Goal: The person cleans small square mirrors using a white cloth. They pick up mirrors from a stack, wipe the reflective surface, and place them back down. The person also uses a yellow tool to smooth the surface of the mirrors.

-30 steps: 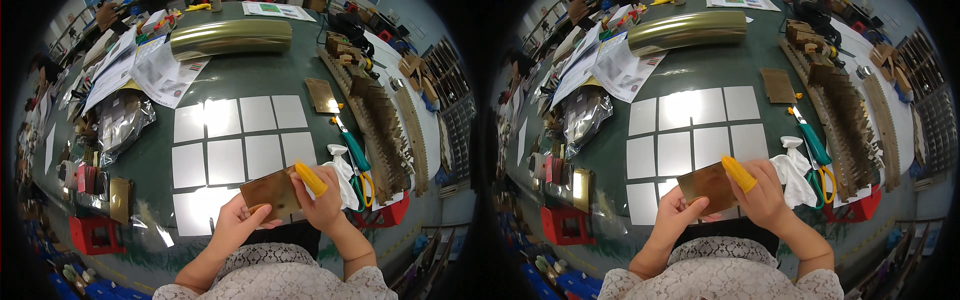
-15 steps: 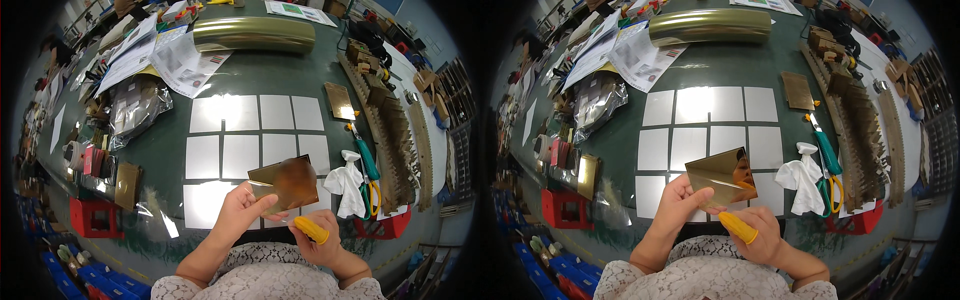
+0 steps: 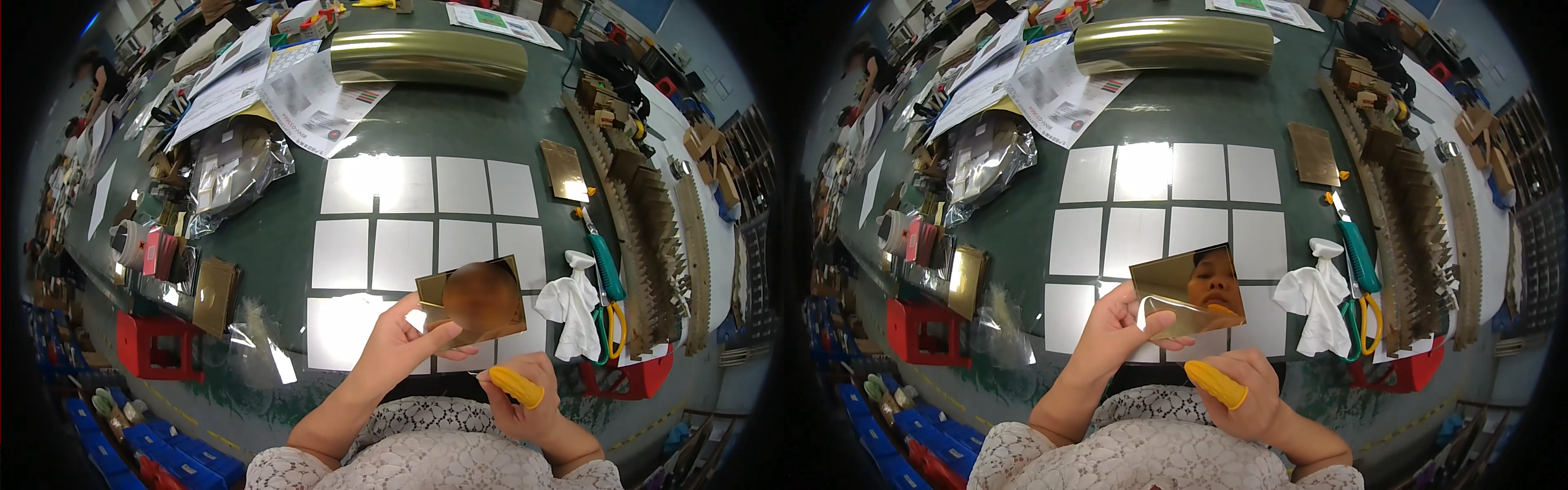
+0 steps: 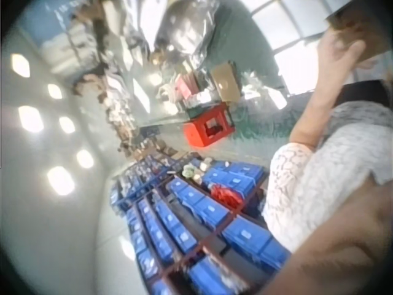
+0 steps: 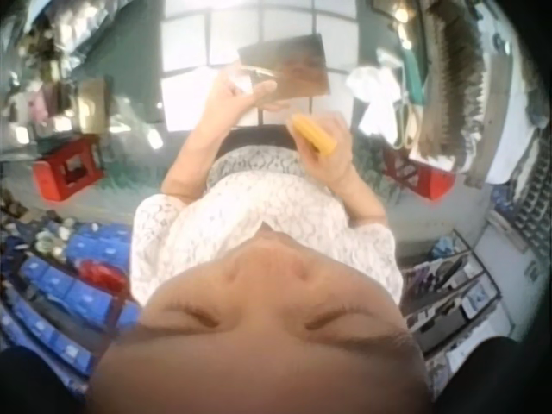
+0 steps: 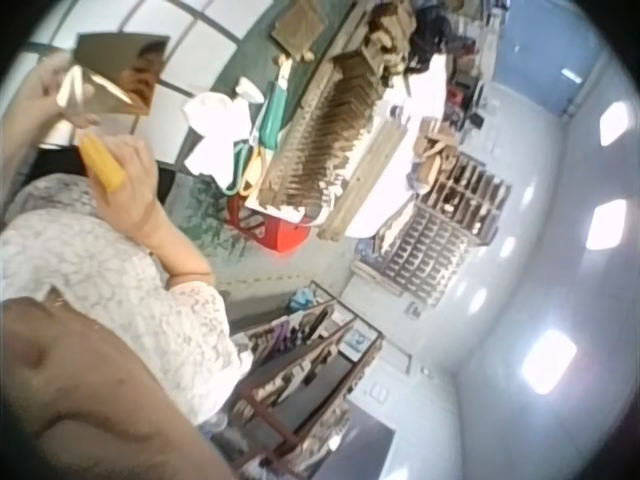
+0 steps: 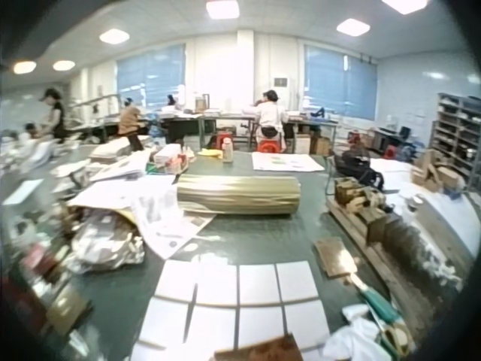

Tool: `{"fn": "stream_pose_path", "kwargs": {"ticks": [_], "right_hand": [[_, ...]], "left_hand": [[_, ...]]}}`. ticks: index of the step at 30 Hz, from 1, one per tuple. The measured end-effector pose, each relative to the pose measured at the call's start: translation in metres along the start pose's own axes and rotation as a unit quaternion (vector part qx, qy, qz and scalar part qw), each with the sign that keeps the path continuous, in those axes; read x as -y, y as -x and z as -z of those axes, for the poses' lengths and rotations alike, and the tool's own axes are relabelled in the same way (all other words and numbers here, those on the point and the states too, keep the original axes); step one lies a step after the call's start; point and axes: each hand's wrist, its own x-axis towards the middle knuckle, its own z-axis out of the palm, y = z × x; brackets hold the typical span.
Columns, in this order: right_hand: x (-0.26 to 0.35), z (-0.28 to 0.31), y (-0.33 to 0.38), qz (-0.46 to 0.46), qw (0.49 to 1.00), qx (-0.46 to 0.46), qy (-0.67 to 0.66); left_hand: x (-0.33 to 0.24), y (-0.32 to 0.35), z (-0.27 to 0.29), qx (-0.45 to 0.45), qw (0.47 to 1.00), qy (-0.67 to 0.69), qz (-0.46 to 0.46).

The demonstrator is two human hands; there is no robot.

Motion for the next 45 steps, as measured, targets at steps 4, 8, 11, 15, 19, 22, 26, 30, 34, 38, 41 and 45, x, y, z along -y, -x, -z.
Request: {"fn": "stream_pose_path", "kwargs": {"ticks": [4, 8, 11, 15, 19, 22, 26, 30, 34, 38, 41, 45], "right_hand": [[0.001, 0.001, 0.000, -0.004, 1.000, 0.010, -0.011], [0.003, 0.001, 0.002, -0.010, 1.000, 0.012, -0.020], [0.005, 0.002, 0.000, -0.022, 0.999, 0.009, -0.038], [0.008, 0.004, -0.007, -0.067, 0.990, 0.016, -0.125], [0.008, 0.003, -0.013, -0.073, 0.978, 0.005, -0.193], [0.007, -0.004, -0.015, -0.069, 0.968, -0.011, -0.242], [0.009, -0.007, -0.019, -0.072, 0.957, -0.014, -0.282], [0.012, -0.015, -0.020, -0.062, 0.951, -0.014, -0.303], [0.020, -0.016, -0.022, -0.075, 0.955, 0.009, -0.287], [0.026, -0.018, -0.025, -0.039, 0.966, 0.053, -0.251], [0.037, -0.026, -0.028, -0.021, 0.972, 0.086, -0.219], [0.057, -0.039, -0.027, -0.008, 0.968, 0.120, -0.220]], "left_hand": [[0.001, -0.001, 0.001, 0.004, 1.000, 0.014, 0.001], [0.004, -0.002, 0.005, 0.016, 1.000, 0.018, -0.002], [0.004, -0.003, 0.003, 0.019, 1.000, 0.020, -0.003], [0.011, -0.004, 0.012, 0.065, 0.994, 0.087, -0.022], [0.020, -0.011, 0.020, 0.196, 0.945, 0.258, -0.039], [0.032, -0.016, 0.021, 0.243, 0.903, 0.352, -0.050], [0.038, -0.023, 0.022, 0.297, 0.838, 0.459, 0.003], [0.037, -0.019, 0.015, 0.244, 0.839, 0.485, -0.033], [0.035, -0.018, 0.016, 0.271, 0.834, 0.470, -0.104], [0.029, -0.005, 0.025, 0.254, 0.857, 0.440, -0.089], [0.013, 0.008, 0.021, 0.200, 0.847, 0.476, -0.124], [-0.008, 0.020, 0.036, 0.151, 0.845, 0.475, -0.192]]}}
